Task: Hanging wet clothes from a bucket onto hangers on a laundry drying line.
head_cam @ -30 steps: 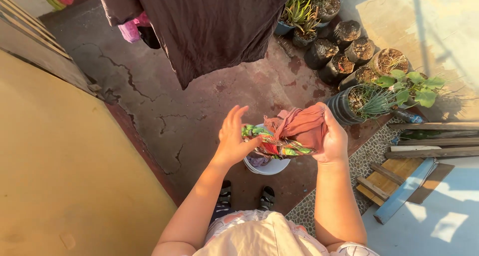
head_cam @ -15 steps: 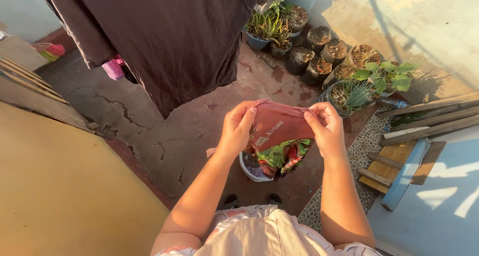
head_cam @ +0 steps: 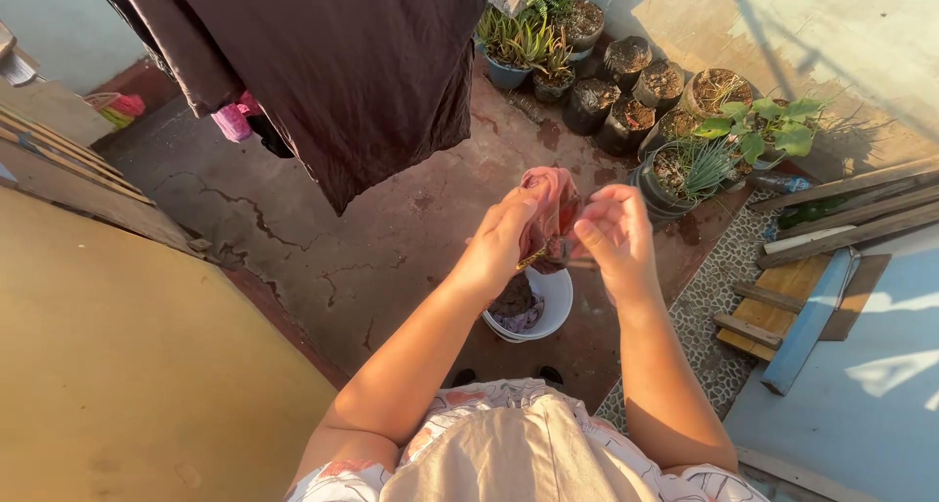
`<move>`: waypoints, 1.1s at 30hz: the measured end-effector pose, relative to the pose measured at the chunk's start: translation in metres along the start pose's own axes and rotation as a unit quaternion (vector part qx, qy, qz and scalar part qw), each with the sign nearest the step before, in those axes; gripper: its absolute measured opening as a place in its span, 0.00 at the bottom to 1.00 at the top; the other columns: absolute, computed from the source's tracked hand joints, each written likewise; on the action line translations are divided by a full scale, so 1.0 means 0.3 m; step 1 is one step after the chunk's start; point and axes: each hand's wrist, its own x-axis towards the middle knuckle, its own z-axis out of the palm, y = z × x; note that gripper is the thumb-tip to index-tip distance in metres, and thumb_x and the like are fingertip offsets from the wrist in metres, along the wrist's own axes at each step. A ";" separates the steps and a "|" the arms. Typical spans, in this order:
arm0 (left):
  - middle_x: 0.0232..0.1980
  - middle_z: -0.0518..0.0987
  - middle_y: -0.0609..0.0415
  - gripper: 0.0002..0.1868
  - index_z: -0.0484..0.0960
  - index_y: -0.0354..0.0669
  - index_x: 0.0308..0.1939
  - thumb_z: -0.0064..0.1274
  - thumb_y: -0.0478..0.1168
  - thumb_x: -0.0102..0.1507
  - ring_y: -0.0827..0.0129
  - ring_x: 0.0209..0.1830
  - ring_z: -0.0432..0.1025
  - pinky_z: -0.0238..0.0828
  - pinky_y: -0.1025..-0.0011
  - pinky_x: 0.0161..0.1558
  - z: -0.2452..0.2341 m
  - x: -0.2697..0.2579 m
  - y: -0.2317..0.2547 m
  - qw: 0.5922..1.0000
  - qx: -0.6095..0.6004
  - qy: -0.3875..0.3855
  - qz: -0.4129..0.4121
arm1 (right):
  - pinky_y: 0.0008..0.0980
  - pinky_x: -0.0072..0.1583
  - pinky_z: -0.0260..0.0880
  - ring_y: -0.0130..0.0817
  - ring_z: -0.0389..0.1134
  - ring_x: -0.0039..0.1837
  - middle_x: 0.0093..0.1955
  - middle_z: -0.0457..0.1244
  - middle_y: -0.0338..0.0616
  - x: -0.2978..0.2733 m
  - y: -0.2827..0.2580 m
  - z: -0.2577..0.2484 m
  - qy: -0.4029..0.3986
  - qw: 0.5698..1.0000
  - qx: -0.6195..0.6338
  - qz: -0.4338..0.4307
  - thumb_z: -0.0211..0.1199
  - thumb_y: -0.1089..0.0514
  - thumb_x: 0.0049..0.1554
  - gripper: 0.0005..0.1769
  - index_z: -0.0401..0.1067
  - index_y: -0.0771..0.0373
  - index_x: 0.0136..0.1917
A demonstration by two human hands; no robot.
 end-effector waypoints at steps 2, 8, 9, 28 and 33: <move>0.52 0.73 0.52 0.22 0.76 0.30 0.63 0.33 0.40 0.73 0.76 0.48 0.69 0.67 0.78 0.49 0.015 -0.019 -0.027 0.998 0.050 -0.018 0.026 | 0.25 0.45 0.72 0.24 0.68 0.49 0.51 0.64 0.43 -0.031 -0.001 0.037 -0.032 0.998 0.046 0.029 0.67 0.64 0.59 0.13 0.68 0.63 0.55; 0.55 0.70 0.50 0.22 0.77 0.31 0.63 0.34 0.37 0.71 0.73 0.45 0.65 0.66 0.76 0.45 0.007 -0.035 -0.088 0.993 0.076 -0.070 0.060 | 0.27 0.52 0.72 0.26 0.69 0.51 0.49 0.68 0.42 -0.055 0.090 0.005 -0.017 0.996 0.061 0.069 0.63 0.65 0.64 0.05 0.71 0.68 0.53; 0.54 0.71 0.51 0.20 0.78 0.33 0.63 0.38 0.36 0.71 0.73 0.45 0.66 0.67 0.75 0.45 -0.007 -0.033 -0.107 0.992 0.093 -0.054 0.061 | 0.27 0.55 0.71 0.26 0.68 0.52 0.50 0.67 0.42 -0.058 0.111 -0.013 -0.012 0.996 0.074 0.055 0.62 0.65 0.66 0.05 0.70 0.68 0.55; 0.47 0.82 0.56 0.15 0.80 0.44 0.49 0.41 0.45 0.68 0.69 0.45 0.77 0.76 0.67 0.48 -0.315 0.131 -0.255 0.963 0.040 0.133 -0.231 | 0.35 0.57 0.63 0.30 0.62 0.53 0.51 0.63 0.40 -0.040 0.142 -0.360 0.144 0.987 0.054 0.036 0.58 0.60 0.70 0.06 0.65 0.63 0.58; 0.46 0.73 0.52 0.11 0.76 0.37 0.54 0.47 0.33 0.69 0.71 0.46 0.67 0.67 0.69 0.49 -0.154 0.173 -0.555 0.977 0.146 -0.112 -0.109 | 0.47 0.58 0.67 0.58 0.66 0.60 0.59 0.65 0.66 -0.070 0.024 -0.117 0.012 0.785 -0.530 -0.322 0.76 0.48 0.32 0.49 0.66 0.71 0.63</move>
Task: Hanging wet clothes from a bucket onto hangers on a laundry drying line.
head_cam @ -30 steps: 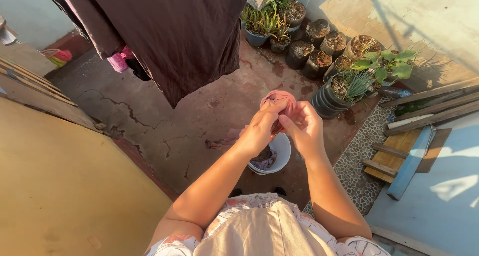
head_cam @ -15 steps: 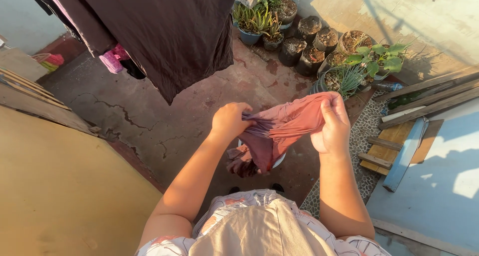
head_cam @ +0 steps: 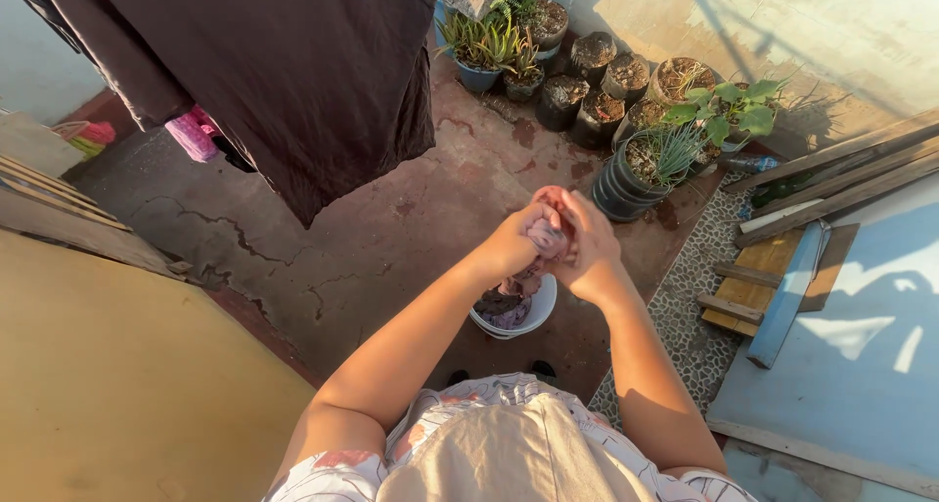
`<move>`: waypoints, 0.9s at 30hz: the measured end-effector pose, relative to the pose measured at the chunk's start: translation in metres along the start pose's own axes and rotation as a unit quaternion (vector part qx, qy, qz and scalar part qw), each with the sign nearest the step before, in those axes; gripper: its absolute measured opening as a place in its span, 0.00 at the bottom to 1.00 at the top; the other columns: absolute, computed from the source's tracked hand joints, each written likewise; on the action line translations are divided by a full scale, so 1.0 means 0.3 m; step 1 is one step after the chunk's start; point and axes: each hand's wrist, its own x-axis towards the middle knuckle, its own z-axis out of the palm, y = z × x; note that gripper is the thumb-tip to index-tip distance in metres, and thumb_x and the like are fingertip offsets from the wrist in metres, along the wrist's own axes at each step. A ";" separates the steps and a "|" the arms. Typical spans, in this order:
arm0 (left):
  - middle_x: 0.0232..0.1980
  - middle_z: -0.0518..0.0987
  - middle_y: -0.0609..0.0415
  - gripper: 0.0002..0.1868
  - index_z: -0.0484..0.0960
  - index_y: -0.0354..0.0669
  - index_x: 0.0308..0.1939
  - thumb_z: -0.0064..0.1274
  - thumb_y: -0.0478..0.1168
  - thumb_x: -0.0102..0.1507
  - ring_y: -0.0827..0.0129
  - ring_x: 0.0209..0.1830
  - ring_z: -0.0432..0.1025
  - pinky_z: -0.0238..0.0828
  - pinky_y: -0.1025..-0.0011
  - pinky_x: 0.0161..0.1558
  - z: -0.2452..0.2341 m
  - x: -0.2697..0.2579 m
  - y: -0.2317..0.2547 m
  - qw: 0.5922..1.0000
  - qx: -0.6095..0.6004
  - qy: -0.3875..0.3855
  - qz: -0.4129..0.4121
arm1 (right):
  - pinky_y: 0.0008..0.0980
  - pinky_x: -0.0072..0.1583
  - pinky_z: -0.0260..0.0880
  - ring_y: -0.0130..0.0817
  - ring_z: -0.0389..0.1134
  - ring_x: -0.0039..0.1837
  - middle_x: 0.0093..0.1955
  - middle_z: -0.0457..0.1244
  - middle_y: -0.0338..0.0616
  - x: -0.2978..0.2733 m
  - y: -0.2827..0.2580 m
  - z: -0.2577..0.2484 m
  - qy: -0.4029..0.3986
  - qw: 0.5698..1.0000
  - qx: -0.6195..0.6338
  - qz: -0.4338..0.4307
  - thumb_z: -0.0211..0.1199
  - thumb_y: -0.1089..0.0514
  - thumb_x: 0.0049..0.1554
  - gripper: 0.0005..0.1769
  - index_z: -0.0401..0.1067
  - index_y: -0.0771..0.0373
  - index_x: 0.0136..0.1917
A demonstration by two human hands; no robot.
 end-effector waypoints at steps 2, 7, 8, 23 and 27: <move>0.45 0.76 0.53 0.14 0.73 0.40 0.54 0.51 0.31 0.64 0.72 0.46 0.69 0.68 0.71 0.48 0.101 -0.086 0.249 0.999 0.022 -0.012 0.048 | 0.45 0.56 0.68 0.54 0.68 0.58 0.56 0.68 0.61 -0.083 0.065 0.114 -0.093 0.986 0.094 0.097 0.73 0.56 0.39 0.37 0.70 0.68 0.62; 0.38 0.81 0.52 0.30 0.66 0.44 0.56 0.51 0.25 0.49 0.72 0.39 0.77 0.74 0.70 0.39 0.060 -0.154 0.434 0.984 0.163 0.063 0.030 | 0.30 0.55 0.72 0.32 0.74 0.52 0.48 0.71 0.45 -0.133 0.095 0.182 -0.111 0.909 0.300 0.268 0.59 0.67 0.60 0.10 0.76 0.66 0.55; 0.36 0.80 0.47 0.28 0.68 0.41 0.56 0.56 0.29 0.52 0.67 0.37 0.75 0.72 0.68 0.41 0.041 -0.159 0.409 0.974 0.215 0.071 0.022 | 0.27 0.52 0.72 0.27 0.71 0.50 0.47 0.69 0.42 -0.137 0.078 0.183 -0.081 0.874 0.373 0.300 0.57 0.67 0.63 0.07 0.74 0.67 0.54; 0.46 0.82 0.49 0.24 0.77 0.37 0.53 0.63 0.44 0.56 0.63 0.49 0.76 0.71 0.68 0.52 -0.023 -0.245 0.357 0.988 0.132 -0.010 -0.081 | 0.20 0.52 0.63 0.16 0.61 0.49 0.46 0.63 0.33 -0.132 0.139 0.111 0.006 0.795 0.503 0.339 0.56 0.62 0.68 0.04 0.68 0.65 0.51; 0.41 0.83 0.46 0.29 0.79 0.44 0.49 0.74 0.52 0.50 0.52 0.45 0.77 0.71 0.62 0.46 0.011 -0.231 0.321 0.868 0.481 0.109 -0.052 | 0.20 0.51 0.62 0.15 0.61 0.49 0.45 0.64 0.31 -0.123 0.085 0.042 -0.048 0.754 0.557 0.345 0.58 0.64 0.66 0.02 0.69 0.65 0.51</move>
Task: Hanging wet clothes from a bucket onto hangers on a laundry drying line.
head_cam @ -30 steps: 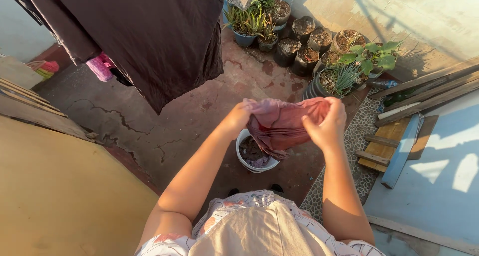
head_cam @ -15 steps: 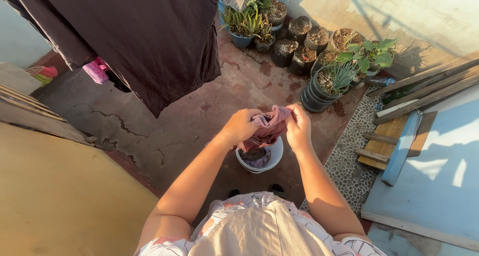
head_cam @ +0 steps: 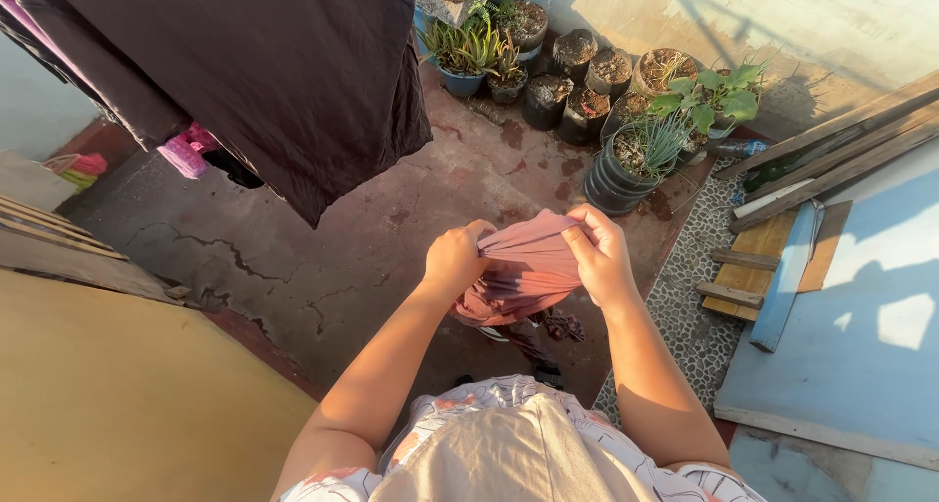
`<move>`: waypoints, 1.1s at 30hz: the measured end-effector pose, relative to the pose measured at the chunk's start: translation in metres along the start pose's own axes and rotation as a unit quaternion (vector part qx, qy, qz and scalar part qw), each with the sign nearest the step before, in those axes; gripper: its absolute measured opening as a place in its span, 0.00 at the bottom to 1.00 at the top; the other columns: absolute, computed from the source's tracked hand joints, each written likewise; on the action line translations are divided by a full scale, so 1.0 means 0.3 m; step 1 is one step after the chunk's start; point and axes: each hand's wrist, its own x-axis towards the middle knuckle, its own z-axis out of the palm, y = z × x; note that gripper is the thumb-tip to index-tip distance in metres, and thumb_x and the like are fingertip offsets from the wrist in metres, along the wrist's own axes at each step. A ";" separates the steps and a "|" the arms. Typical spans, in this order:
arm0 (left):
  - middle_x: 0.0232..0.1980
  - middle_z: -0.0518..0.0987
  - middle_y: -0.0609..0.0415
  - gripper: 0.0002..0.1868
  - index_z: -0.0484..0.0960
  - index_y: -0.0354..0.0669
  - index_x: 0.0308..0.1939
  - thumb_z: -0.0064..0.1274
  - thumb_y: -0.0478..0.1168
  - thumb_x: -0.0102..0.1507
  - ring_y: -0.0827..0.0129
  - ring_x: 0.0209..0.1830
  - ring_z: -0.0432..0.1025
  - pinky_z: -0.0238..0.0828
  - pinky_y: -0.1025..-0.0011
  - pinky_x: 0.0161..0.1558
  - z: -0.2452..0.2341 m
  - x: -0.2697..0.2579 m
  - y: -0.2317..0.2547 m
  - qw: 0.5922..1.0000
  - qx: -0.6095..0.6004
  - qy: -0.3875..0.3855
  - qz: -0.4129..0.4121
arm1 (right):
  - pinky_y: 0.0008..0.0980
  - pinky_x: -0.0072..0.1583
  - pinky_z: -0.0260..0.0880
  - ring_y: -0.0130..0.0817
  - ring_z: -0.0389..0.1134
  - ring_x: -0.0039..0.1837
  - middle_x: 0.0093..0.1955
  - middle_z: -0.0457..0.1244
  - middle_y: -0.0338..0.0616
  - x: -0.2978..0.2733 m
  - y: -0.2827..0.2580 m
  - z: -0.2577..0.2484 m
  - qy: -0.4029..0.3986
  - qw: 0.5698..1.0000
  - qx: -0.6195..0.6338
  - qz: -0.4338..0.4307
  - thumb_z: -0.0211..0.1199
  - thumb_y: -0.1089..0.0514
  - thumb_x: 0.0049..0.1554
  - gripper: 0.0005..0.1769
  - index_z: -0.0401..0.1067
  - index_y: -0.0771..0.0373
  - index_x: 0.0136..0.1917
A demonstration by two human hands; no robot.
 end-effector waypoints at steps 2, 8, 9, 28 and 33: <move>0.41 0.84 0.49 0.21 0.82 0.47 0.48 0.67 0.45 0.52 0.52 0.45 0.77 0.72 0.61 0.44 0.064 0.047 -0.087 0.999 0.017 0.038 0.023 | 0.20 0.51 0.61 0.16 0.61 0.48 0.45 0.64 0.31 -0.008 -0.014 -0.013 0.010 0.999 0.034 0.006 0.57 0.64 0.66 0.02 0.70 0.65 0.51; 0.41 0.84 0.46 0.12 0.86 0.42 0.46 0.53 0.41 0.63 0.52 0.42 0.79 0.73 0.62 0.45 0.164 0.107 -0.158 0.989 -0.146 0.016 -0.020 | 0.25 0.51 0.61 0.22 0.60 0.46 0.43 0.62 0.37 0.003 -0.049 -0.101 0.097 0.991 -0.096 0.000 0.60 0.65 0.65 0.05 0.69 0.65 0.55; 0.42 0.84 0.45 0.13 0.86 0.41 0.47 0.51 0.41 0.63 0.53 0.43 0.78 0.72 0.63 0.45 0.187 0.099 -0.147 0.982 -0.183 0.047 0.028 | 0.28 0.49 0.59 0.27 0.58 0.43 0.39 0.60 0.43 -0.003 -0.059 -0.104 0.139 0.959 -0.242 0.037 0.62 0.65 0.63 0.11 0.68 0.64 0.59; 0.41 0.83 0.47 0.12 0.87 0.49 0.43 0.59 0.42 0.56 0.48 0.43 0.77 0.72 0.56 0.43 -0.029 0.013 0.062 0.997 0.029 0.056 0.044 | 0.32 0.41 0.56 0.29 0.56 0.40 0.38 0.58 0.39 0.007 0.171 0.087 0.040 0.995 0.021 0.086 0.59 0.57 0.69 0.09 0.70 0.66 0.51; 0.42 0.84 0.47 0.12 0.86 0.46 0.44 0.54 0.35 0.57 0.49 0.43 0.77 0.73 0.60 0.44 -0.052 -0.008 0.111 0.985 -0.110 0.129 0.034 | 0.41 0.48 0.68 0.47 0.68 0.50 0.47 0.63 0.46 0.013 0.095 0.088 0.062 0.886 -0.444 -0.119 0.77 0.58 0.45 0.26 0.63 0.59 0.51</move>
